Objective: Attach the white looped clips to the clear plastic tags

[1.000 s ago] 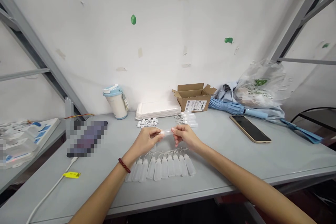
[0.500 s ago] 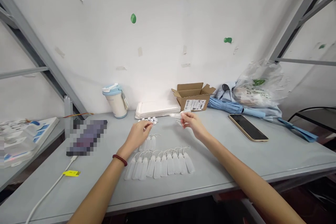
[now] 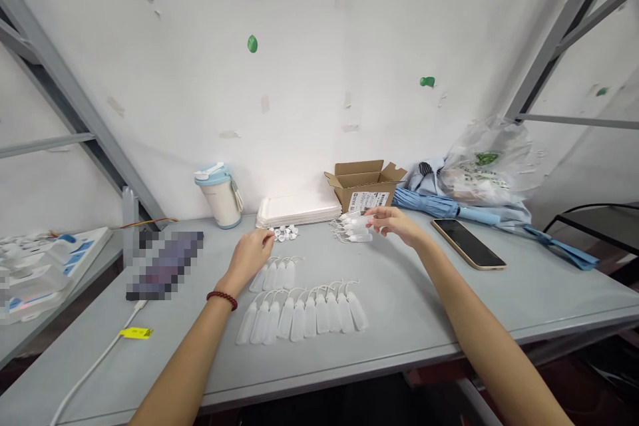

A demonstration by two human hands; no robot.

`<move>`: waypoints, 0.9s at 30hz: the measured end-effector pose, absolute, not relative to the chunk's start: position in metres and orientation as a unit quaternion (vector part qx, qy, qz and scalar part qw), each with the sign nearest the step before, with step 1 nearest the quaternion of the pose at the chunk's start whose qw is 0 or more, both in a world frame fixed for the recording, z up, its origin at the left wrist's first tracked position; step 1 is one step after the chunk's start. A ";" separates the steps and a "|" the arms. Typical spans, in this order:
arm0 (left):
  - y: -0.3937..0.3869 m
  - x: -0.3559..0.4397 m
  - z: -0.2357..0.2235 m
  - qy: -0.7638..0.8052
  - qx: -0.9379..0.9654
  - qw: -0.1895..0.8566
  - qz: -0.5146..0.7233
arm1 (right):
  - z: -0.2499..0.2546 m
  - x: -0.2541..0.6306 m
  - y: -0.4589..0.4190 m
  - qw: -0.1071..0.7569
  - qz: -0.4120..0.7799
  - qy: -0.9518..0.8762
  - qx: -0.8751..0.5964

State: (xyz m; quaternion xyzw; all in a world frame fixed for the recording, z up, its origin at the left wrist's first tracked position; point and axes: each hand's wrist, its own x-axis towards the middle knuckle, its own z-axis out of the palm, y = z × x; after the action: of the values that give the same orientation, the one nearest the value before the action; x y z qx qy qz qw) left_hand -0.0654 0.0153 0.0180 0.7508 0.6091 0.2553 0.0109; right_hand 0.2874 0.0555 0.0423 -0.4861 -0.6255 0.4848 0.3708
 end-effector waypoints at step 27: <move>0.023 -0.078 0.006 0.633 0.736 -0.011 0.241 | 0.031 0.288 0.064 0.300 0.367 -0.687 -0.551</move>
State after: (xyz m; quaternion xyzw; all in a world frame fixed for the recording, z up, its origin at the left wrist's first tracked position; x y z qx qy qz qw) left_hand -0.0776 0.0235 0.0060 0.7356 0.6331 0.2407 -0.0110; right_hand 0.2880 0.0644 0.0315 -0.5506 -0.6872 0.3667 0.3002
